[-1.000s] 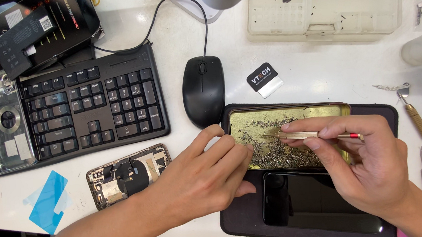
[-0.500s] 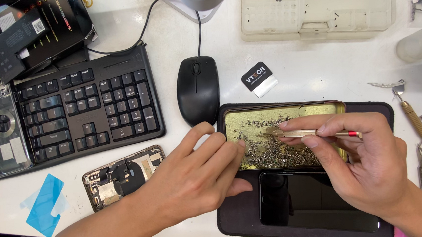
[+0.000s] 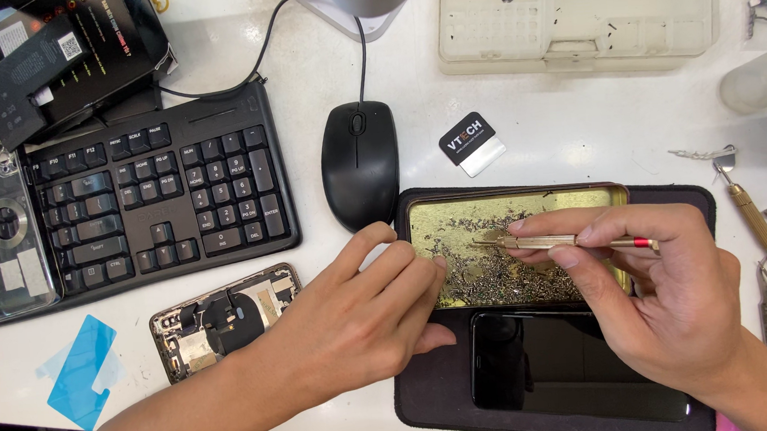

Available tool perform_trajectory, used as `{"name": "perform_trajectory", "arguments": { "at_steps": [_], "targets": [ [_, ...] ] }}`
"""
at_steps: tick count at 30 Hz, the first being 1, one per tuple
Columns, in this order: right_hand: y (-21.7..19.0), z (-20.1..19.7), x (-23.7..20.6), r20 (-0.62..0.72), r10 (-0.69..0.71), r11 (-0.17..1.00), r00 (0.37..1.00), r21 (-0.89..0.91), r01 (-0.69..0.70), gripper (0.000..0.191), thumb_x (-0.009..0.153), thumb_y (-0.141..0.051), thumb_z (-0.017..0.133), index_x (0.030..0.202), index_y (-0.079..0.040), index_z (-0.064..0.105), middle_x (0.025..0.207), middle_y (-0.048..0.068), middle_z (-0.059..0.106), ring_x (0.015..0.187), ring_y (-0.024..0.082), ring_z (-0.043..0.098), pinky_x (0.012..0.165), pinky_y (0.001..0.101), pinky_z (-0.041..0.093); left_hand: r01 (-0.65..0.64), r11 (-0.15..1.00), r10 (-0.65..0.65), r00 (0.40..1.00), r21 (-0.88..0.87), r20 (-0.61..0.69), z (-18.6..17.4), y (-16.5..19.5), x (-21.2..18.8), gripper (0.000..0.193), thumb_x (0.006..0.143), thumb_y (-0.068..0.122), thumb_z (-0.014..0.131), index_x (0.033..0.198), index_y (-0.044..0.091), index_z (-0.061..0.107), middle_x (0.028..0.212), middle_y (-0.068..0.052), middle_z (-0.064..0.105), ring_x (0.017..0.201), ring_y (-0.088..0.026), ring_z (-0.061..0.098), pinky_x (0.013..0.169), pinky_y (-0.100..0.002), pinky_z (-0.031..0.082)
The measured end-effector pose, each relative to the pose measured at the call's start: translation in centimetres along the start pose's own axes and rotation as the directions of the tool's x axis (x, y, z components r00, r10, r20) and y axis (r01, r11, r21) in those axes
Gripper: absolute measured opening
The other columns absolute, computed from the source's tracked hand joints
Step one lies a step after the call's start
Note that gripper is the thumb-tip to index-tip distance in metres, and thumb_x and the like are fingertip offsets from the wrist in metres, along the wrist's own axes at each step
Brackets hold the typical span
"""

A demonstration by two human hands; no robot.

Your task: The person uses a precision screwdriver to remove and place small screws from a disassembled smartphone, storing them in a metal tray. The hands repeatedly access the phone's internal frame and a compartmentalized parts box while working at a cluttered electronics repair desk.

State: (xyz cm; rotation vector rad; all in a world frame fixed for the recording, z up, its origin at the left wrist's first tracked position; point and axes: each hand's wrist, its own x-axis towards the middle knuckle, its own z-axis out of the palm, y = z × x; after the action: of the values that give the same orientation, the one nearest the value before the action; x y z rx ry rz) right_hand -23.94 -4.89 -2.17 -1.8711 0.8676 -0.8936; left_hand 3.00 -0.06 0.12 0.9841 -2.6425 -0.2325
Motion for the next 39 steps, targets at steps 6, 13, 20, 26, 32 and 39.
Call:
{"name": "perform_trajectory", "arguments": {
  "at_steps": [6,13,20,26,32,39],
  "targets": [
    [0.0,0.2,-0.2,0.009,-0.016,0.999,1.0,0.047,0.016,0.025,0.099,0.01,0.054,0.116,0.002,0.038,0.115,0.028,0.071,0.113,0.033,0.076,0.097,0.04,0.061,0.025,0.997,-0.027,1.0,-0.071,-0.014,-0.3,-0.2,-0.1,0.049,0.086,0.034,0.078,0.1,-0.012,0.072,0.106,-0.013,0.063,0.1,-0.026,0.057,0.104,-0.047,0.044],
    [0.2,0.8,-0.3,0.1,-0.077,0.992,0.992,-0.096,0.087,0.026,0.094,0.005,0.062,0.11,0.0,0.043,0.116,0.024,0.075,0.111,0.028,0.078,0.089,0.0339,0.062,0.011,0.999,-0.009,0.999,0.043,-0.039,-1.0,-0.2,-0.4,0.047,0.087,0.034,0.077,0.098,-0.012,0.073,0.109,-0.016,0.065,0.1,-0.028,0.058,0.103,-0.049,0.046],
    [0.3,1.3,-0.2,0.132,-0.059,0.992,0.989,-0.103,0.073,0.024,0.094,0.004,0.062,0.109,0.001,0.045,0.116,0.023,0.075,0.109,0.026,0.078,0.087,0.0325,0.062,0.005,0.998,0.0,0.997,0.068,-0.076,-1.4,-0.3,-0.9,0.042,0.088,0.029,0.078,0.098,-0.011,0.072,0.107,-0.014,0.064,0.099,-0.027,0.059,0.103,-0.048,0.047],
    [0.1,1.6,0.0,0.143,-0.058,0.991,0.988,-0.111,0.075,0.023,0.094,0.004,0.061,0.108,0.001,0.044,0.116,0.024,0.075,0.108,0.026,0.078,0.086,0.032,0.062,0.07,0.997,-0.067,0.992,0.025,-0.109,-1.3,-0.2,-1.1,0.028,0.089,0.012,0.075,0.11,-0.006,0.071,0.096,-0.009,0.059,0.093,-0.024,0.057,0.1,-0.044,0.048],
    [0.1,1.8,0.2,0.14,-0.065,0.993,0.988,-0.089,0.078,0.022,0.095,0.005,0.06,0.109,0.002,0.044,0.117,0.024,0.074,0.109,0.026,0.078,0.088,0.0326,0.062,0.134,0.989,-0.141,0.981,-0.059,-0.134,-1.1,-0.2,-1.0,0.029,0.087,0.008,0.073,0.112,-0.005,0.069,0.091,-0.009,0.055,0.089,-0.025,0.056,0.096,-0.044,0.047],
    [0.1,1.8,0.0,0.136,-0.046,0.997,0.99,-0.054,0.054,0.022,0.096,0.005,0.059,0.111,0.002,0.043,0.117,0.024,0.074,0.11,0.027,0.078,0.088,0.0343,0.062,0.159,0.978,-0.181,0.97,-0.137,-0.163,-0.6,-0.2,-1.0,0.028,0.087,0.008,0.077,0.112,-0.004,0.07,0.092,-0.008,0.057,0.092,-0.026,0.058,0.097,-0.044,0.046]
  ]
}}
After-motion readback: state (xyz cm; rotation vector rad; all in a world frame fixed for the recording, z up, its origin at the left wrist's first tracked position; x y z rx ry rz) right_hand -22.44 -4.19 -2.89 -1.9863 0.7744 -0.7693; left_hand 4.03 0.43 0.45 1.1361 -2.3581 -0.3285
